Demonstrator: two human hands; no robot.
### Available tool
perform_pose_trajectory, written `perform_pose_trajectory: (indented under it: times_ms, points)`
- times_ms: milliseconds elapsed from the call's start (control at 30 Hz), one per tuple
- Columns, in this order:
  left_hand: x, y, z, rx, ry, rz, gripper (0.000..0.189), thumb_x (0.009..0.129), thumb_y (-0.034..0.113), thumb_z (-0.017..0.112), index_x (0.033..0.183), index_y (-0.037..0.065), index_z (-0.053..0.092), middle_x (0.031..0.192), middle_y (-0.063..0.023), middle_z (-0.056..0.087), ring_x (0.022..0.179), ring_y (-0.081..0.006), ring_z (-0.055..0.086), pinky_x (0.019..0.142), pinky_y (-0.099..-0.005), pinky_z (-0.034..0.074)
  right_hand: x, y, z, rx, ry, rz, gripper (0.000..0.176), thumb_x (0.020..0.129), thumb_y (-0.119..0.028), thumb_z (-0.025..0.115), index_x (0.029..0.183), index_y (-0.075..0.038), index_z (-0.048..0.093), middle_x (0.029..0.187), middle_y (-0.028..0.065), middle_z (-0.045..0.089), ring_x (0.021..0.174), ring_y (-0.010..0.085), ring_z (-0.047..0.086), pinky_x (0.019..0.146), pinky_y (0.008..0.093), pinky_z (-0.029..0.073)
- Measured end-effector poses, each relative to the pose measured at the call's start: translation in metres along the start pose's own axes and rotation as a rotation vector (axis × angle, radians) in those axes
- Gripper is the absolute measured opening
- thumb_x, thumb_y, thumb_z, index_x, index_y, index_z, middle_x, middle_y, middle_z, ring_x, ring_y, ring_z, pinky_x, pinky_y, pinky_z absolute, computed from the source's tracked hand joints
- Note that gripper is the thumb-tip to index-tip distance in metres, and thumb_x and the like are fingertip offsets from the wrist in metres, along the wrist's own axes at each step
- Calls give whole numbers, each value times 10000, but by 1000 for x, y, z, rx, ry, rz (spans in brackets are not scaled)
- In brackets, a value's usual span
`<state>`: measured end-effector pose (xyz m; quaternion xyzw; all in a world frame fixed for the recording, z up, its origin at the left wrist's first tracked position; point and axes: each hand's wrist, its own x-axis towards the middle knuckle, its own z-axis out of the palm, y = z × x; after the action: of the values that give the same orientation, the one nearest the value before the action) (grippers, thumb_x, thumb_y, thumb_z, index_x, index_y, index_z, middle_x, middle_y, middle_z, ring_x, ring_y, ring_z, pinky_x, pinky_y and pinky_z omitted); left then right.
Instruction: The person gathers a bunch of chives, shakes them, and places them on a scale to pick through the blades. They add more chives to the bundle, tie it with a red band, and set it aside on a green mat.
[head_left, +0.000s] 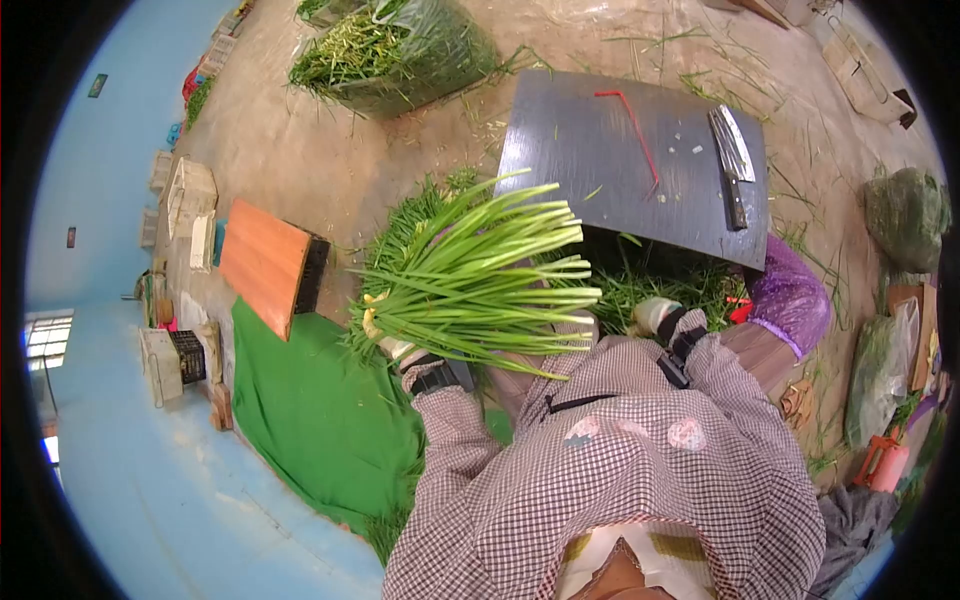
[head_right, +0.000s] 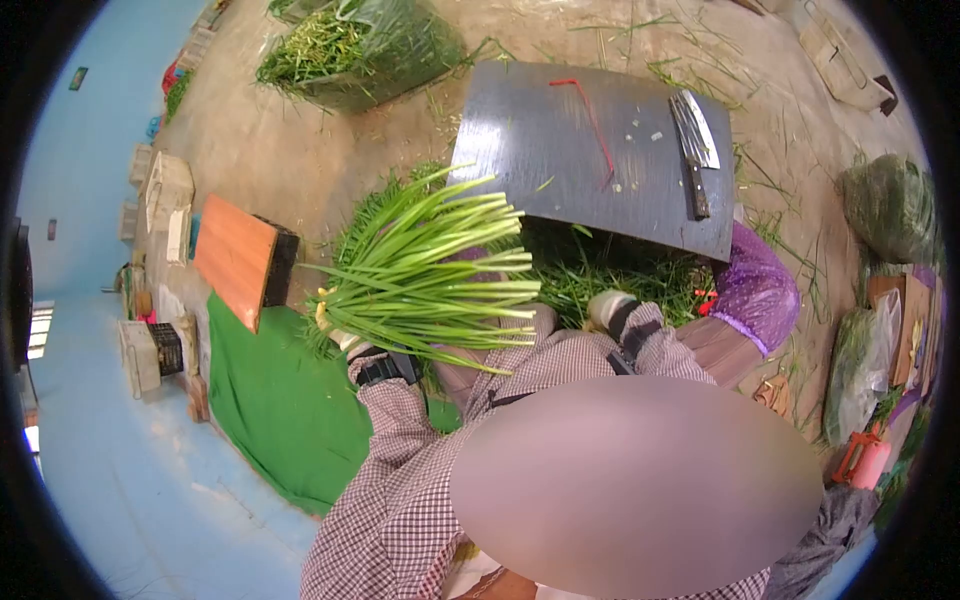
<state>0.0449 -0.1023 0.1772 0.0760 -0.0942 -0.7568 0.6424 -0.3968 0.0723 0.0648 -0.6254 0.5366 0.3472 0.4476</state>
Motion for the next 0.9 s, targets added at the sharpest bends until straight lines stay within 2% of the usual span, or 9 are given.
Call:
perform_pose_trajectory:
  times_ms: [133,233,300,333,500,600,733,833,900]
  points:
    - [14,27,-43,113,-13,-100,325,945,364,540,1024,70,657,964,-114,681,851,-287,676,752,-497,581,-59,-15,-41,845,942,-212,415,970,-408,601,1225,-90,676,1120,174,688,1001,287,684,874,385,537]
    - [21,24,-32,137,32,-76,320,946,355,538,1025,73,667,972,-120,681,834,-291,677,750,-500,583,-104,-38,-87,1459,549,-850,493,1015,-407,577,1274,12,606,1172,122,678,1044,211,655,917,340,529]
    - [18,21,-18,212,134,-27,290,949,320,543,1031,81,684,982,-115,684,841,-290,675,750,-505,582,-107,-56,-93,1258,532,-900,463,1013,-350,603,1313,2,578,1207,116,655,1069,193,637,943,317,514]
    - [19,23,-23,79,71,-73,282,951,308,541,1040,84,689,981,-112,686,839,-289,675,751,-507,582,-124,-66,-98,1451,203,-946,470,989,-336,650,1315,-5,580,1156,91,666,1043,166,625,916,308,512]
    - [4,24,-21,86,121,2,271,954,277,561,1102,104,708,959,-99,701,835,-282,676,754,-512,578,-118,-59,-80,1686,717,-675,186,995,-213,604,1022,-50,690,751,-40,575,634,36,470,558,181,368]
    - [3,29,-30,78,278,42,280,948,305,584,1037,73,712,998,-143,716,833,-290,686,755,-517,579,-106,-42,-59,1635,770,-535,240,1008,-244,593,1027,-26,691,750,-28,596,626,65,506,577,201,419]
    - [2,33,-33,64,343,14,277,942,314,589,980,60,694,982,-161,715,830,-293,689,752,-519,580,-127,-88,-64,1571,488,-947,408,966,-177,678,1313,1,560,1159,55,641,1081,141,595,998,301,476]
    - [4,22,4,165,355,-3,256,945,320,594,936,77,674,880,-105,685,740,-249,648,708,-487,565,-96,-88,-62,1678,354,-1127,327,979,-179,659,1241,12,624,1123,28,656,937,130,607,850,285,513]
    - [6,21,14,53,230,-48,231,958,307,581,922,97,670,805,-56,646,676,-205,600,672,-441,549,-89,-82,-61,1652,529,-890,253,987,-193,640,1138,6,678,1032,30,671,858,116,596,766,272,508]
